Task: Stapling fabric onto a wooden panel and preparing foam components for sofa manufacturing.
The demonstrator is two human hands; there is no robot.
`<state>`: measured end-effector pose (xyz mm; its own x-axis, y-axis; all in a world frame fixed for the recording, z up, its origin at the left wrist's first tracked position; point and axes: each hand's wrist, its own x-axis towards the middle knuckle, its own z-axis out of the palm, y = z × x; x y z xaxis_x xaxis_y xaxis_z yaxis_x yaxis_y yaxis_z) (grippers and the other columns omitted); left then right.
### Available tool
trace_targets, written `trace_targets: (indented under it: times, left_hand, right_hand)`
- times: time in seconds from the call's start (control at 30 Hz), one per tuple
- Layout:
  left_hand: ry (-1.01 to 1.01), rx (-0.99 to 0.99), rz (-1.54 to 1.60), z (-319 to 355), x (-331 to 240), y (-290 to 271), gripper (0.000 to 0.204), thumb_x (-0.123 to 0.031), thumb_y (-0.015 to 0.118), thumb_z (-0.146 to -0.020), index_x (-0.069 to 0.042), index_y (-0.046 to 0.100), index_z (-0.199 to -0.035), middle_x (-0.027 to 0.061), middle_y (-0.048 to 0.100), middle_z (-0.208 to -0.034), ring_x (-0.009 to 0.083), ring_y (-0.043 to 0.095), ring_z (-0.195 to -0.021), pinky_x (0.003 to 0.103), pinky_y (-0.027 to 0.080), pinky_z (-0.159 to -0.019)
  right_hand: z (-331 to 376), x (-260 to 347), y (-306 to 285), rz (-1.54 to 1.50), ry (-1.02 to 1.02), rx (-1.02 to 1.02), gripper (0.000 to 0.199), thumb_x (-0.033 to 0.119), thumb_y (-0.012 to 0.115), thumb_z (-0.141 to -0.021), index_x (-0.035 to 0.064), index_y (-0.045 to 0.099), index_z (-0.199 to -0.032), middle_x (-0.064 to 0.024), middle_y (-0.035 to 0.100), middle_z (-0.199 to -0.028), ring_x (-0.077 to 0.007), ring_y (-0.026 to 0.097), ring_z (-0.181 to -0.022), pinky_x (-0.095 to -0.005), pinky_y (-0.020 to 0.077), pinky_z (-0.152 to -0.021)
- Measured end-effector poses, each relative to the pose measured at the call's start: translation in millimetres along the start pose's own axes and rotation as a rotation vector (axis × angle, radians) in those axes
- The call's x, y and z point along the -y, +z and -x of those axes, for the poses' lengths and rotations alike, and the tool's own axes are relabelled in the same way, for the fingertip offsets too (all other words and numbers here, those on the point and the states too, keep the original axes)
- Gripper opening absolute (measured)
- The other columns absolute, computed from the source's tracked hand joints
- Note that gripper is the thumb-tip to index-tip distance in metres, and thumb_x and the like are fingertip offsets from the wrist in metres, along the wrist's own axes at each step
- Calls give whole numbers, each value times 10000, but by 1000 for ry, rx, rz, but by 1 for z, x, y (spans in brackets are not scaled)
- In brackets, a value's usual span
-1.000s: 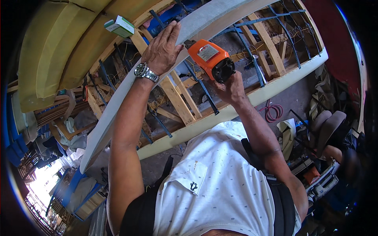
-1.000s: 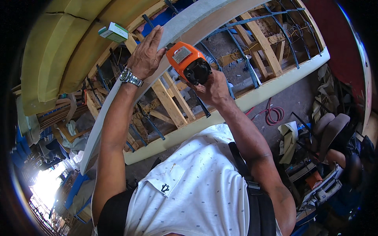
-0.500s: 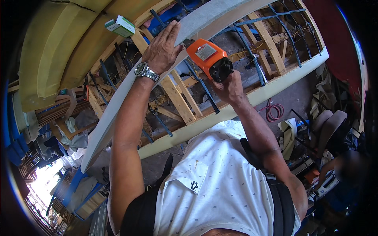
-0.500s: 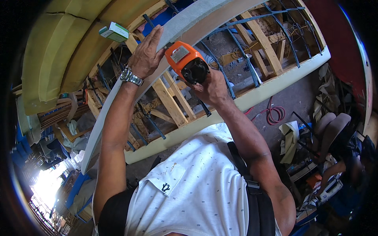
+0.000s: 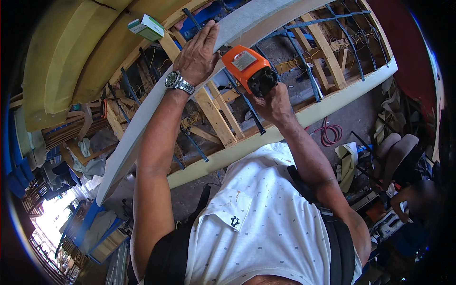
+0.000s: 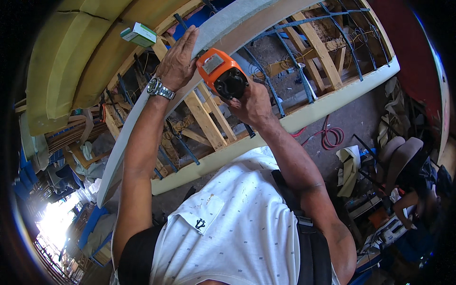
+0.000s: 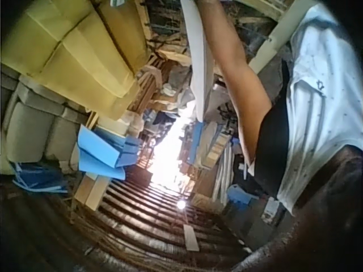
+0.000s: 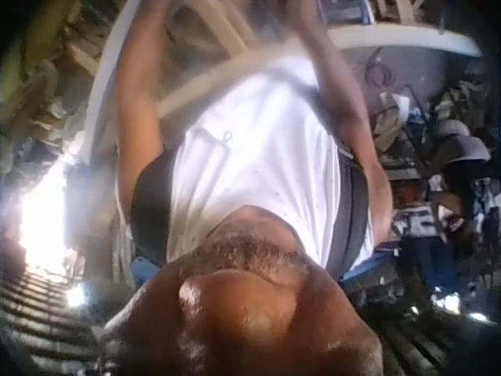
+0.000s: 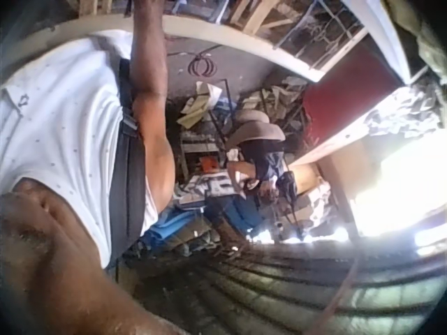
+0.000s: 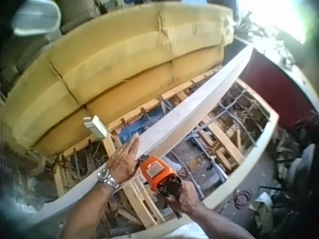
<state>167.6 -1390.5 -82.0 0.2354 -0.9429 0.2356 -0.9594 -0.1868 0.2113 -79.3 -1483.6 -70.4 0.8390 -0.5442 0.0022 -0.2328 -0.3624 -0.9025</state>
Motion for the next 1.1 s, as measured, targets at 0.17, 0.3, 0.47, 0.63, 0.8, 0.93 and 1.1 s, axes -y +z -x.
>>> trace_targets:
  times: [0.17, 0.3, 0.47, 0.63, 0.8, 0.93, 1.1]
  left_hand:
    - [-224, 203, 506, -7, 23, -35, 764, -222, 703, -925, -62, 325, -1568, 170, 471, -1540, 317, 483, -1405, 440, 421, -1149]
    - [-663, 309, 1352, -30, 78, -31, 626, -425, 498, -1056, -65, 369, -1553, 137, 493, -1527, 281, 522, -1375, 411, 440, -1118]
    - [-793, 657, 968, -51, 78, 10, 599, -485, 457, -1060, -137, 413, -1545, 144, 593, -1418, 202, 596, -1250, 355, 465, -1060]
    - [-471, 743, 644, -47, 63, -10, 593, -516, 388, -1074, -126, 464, -1514, 146, 608, -1389, 235, 590, -1228, 319, 437, -1061]
    - [-372, 377, 677, -12, 49, -13, 640, -566, 353, -1064, -132, 454, -1523, 184, 594, -1417, 324, 576, -1293, 388, 451, -1070]
    - [-326, 276, 355, 4, 9, -32, 608, -487, 383, -1071, -119, 379, -1555, 192, 486, -1516, 395, 502, -1357, 440, 439, -1100]
    - [-130, 179, 24, 24, 2, -25, 646, -434, 413, -1059, -112, 256, -1597, 180, 378, -1590, 410, 478, -1366, 491, 440, -1103]
  right_hand:
    - [1, -4, -5, -28, 36, 12, 272, 169, 799, -874, 19, 684, -1070, -63, 724, -863, -128, 667, -777, -298, 555, -726]
    - [9, -12, -6, -66, -19, 47, 353, 169, 805, -833, 67, 631, -1123, -85, 733, -881, -232, 725, -775, -355, 591, -721]
    - [9, 7, -10, -48, 108, 87, 362, 155, 815, -823, 68, 641, -1129, -103, 739, -885, -235, 735, -783, -361, 589, -704]
    - [4, -4, -2, -120, 101, 44, 239, 168, 804, -877, 28, 680, -1025, -8, 652, -768, -115, 566, -701, -296, 513, -662]
    - [0, 2, 1, -70, 79, 49, 309, 203, 820, -851, 77, 676, -1093, -86, 747, -891, -181, 722, -797, -344, 582, -727]
    - [3, -10, 3, -155, 47, 45, 248, 102, 784, -880, 17, 692, -1094, -53, 721, -894, -118, 624, -798, -298, 533, -731]
    - [4, -4, -3, -89, 128, 81, 257, 157, 791, -881, 13, 682, -1064, -43, 706, -864, -113, 605, -766, -300, 523, -705]
